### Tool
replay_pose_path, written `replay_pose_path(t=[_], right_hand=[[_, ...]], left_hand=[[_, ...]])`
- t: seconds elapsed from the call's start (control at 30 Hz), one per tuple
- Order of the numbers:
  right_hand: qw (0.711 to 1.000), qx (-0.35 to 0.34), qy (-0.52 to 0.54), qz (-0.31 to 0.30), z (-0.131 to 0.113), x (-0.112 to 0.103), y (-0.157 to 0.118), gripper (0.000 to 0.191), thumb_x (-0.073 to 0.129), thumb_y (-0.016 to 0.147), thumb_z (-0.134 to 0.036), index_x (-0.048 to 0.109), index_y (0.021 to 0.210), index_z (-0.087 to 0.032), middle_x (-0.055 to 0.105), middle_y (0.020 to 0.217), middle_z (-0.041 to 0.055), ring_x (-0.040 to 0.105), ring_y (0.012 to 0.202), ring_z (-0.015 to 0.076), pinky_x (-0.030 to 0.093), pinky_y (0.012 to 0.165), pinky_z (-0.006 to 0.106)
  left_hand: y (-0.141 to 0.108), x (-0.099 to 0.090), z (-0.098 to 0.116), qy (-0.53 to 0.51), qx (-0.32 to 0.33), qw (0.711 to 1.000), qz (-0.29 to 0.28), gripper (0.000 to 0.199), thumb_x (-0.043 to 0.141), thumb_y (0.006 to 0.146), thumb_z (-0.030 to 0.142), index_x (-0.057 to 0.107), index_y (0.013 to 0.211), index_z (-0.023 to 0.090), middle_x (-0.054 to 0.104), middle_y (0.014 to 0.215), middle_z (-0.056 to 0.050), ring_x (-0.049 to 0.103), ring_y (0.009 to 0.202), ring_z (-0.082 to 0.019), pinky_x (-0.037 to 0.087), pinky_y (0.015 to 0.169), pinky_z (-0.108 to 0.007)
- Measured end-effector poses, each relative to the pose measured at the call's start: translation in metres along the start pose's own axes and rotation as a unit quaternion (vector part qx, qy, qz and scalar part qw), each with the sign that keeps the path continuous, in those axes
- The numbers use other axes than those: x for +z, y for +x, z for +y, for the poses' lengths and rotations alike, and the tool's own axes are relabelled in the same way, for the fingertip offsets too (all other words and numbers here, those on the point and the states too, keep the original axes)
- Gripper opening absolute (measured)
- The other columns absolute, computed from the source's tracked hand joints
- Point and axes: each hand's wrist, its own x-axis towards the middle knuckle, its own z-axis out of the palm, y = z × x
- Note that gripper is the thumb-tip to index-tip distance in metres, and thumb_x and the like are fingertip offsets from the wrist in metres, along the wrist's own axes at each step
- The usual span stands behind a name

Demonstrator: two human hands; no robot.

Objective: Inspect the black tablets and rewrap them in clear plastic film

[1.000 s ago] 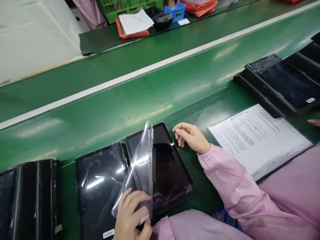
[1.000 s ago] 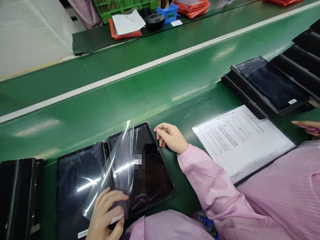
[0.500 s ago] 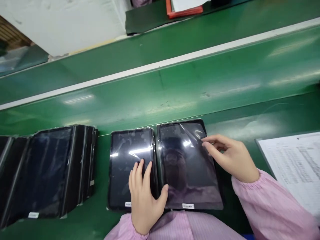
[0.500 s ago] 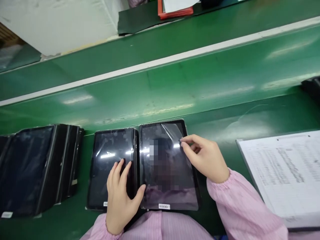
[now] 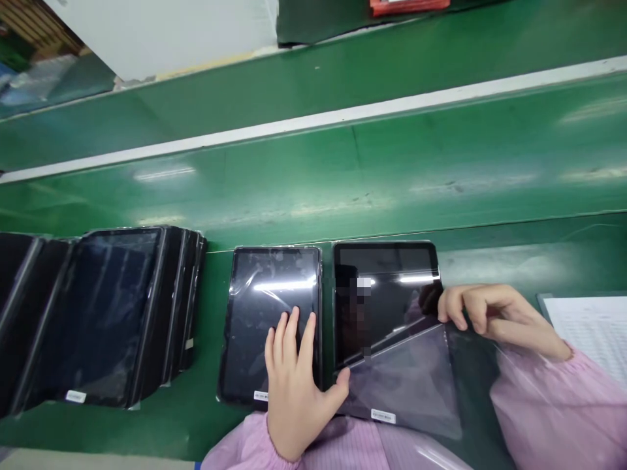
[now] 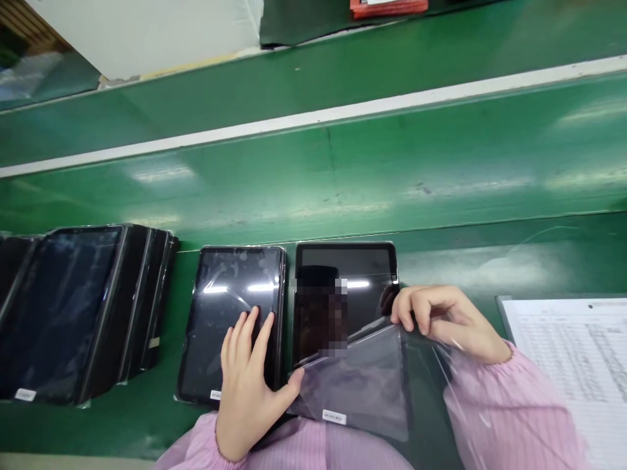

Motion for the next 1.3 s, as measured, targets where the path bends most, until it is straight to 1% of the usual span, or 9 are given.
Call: replay_pose_path(t=[0.17,0.37,0.5,0.57,0.63,0.77,0.93,1.13,1.3], right_hand=[[1.000,0.006,-0.002,-0.017,-0.002,-0.002,0.003,0.035,0.063,0.090,-0.034,0.057,0.058,-0.023,0.058,0.058,0.0048,0.061,0.065,0.0198,0.048,0.059,0.032],[0.999,0.030,-0.003,-0.025,-0.005,-0.002,0.004,0.041,0.064,0.090,-0.043,0.056,0.055,-0.023,0.058,0.056,0.0046,0.061,0.064,0.0192,0.046,0.059,0.033],[0.998,0.046,-0.007,-0.050,-0.008,-0.003,0.004,0.047,0.058,0.093,-0.045,0.052,0.053,-0.022,0.057,0.053,0.0043,0.060,0.063,0.0172,0.045,0.061,0.033],[0.997,0.049,-0.002,-0.065,-0.010,-0.002,0.004,0.044,0.057,0.092,-0.042,0.050,0.054,-0.022,0.056,0.052,0.0039,0.058,0.064,0.0166,0.045,0.062,0.033],[0.996,0.050,0.009,-0.077,-0.012,-0.001,0.002,0.036,0.055,0.089,-0.031,0.047,0.055,-0.022,0.057,0.053,0.0027,0.057,0.064,0.0156,0.044,0.064,0.031],[0.994,0.056,0.028,-0.090,-0.016,0.007,-0.001,0.019,0.049,0.070,-0.011,0.045,0.054,-0.021,0.058,0.052,0.0006,0.057,0.063,0.0138,0.042,0.065,0.029],[0.992,0.025,0.052,-0.116,-0.017,0.015,-0.003,0.010,0.046,0.055,-0.011,0.049,0.052,-0.020,0.060,0.050,-0.0005,0.054,0.054,0.0120,0.039,0.061,0.027],[0.990,0.042,0.034,-0.134,-0.021,0.019,-0.005,0.014,0.050,0.059,-0.010,0.053,0.049,-0.019,0.061,0.050,-0.0004,0.049,0.050,0.0115,0.038,0.059,0.027],[0.988,0.042,0.031,-0.146,-0.025,0.019,-0.004,0.014,0.046,0.054,-0.010,0.054,0.050,-0.020,0.063,0.051,-0.0012,0.049,0.051,0.0114,0.039,0.060,0.026]], left_hand=[[0.000,-0.001,0.000,-0.004,0.013,1.000,0.002,0.070,0.061,0.083,0.032,0.039,0.146,0.012,0.036,0.154,-0.020,0.029,0.146,-0.036,0.022,0.118,-0.055],[-0.001,-0.003,0.000,-0.038,0.016,0.999,0.006,0.047,0.063,0.085,0.038,0.060,0.130,0.028,0.034,0.157,-0.014,0.033,0.145,-0.037,0.022,0.116,-0.057],[-0.002,0.000,0.001,-0.049,0.009,0.999,-0.003,0.048,0.067,0.082,0.039,0.062,0.129,0.030,0.033,0.159,-0.013,0.034,0.144,-0.038,0.022,0.116,-0.058],[-0.003,0.002,0.002,-0.066,-0.011,0.998,0.010,0.046,0.067,0.080,0.039,0.065,0.125,0.029,0.035,0.158,-0.012,0.034,0.144,-0.038,0.019,0.118,-0.059],[-0.004,0.005,0.003,-0.076,-0.021,0.997,0.023,0.044,0.067,0.080,0.039,0.066,0.122,0.028,0.036,0.158,-0.012,0.035,0.144,-0.038,0.017,0.119,-0.059],[-0.006,0.009,0.001,-0.055,0.005,0.998,0.031,0.040,0.061,0.081,0.033,0.067,0.120,0.026,0.032,0.160,-0.012,0.036,0.143,-0.040,0.018,0.117,-0.062],[-0.007,0.011,-0.003,-0.019,0.026,0.999,0.029,0.036,0.057,0.083,0.031,0.067,0.117,0.024,0.028,0.161,-0.014,0.037,0.141,-0.043,0.021,0.115,-0.066],[-0.008,0.010,-0.003,-0.012,0.017,0.999,0.027,0.035,0.058,0.084,0.032,0.065,0.117,0.026,0.028,0.162,-0.011,0.037,0.142,-0.044,0.021,0.116,-0.065],[-0.007,0.007,-0.003,-0.010,0.010,1.000,0.011,0.035,0.058,0.086,0.032,0.060,0.120,0.027,0.025,0.163,-0.011,0.032,0.145,-0.043,0.019,0.117,-0.066]])
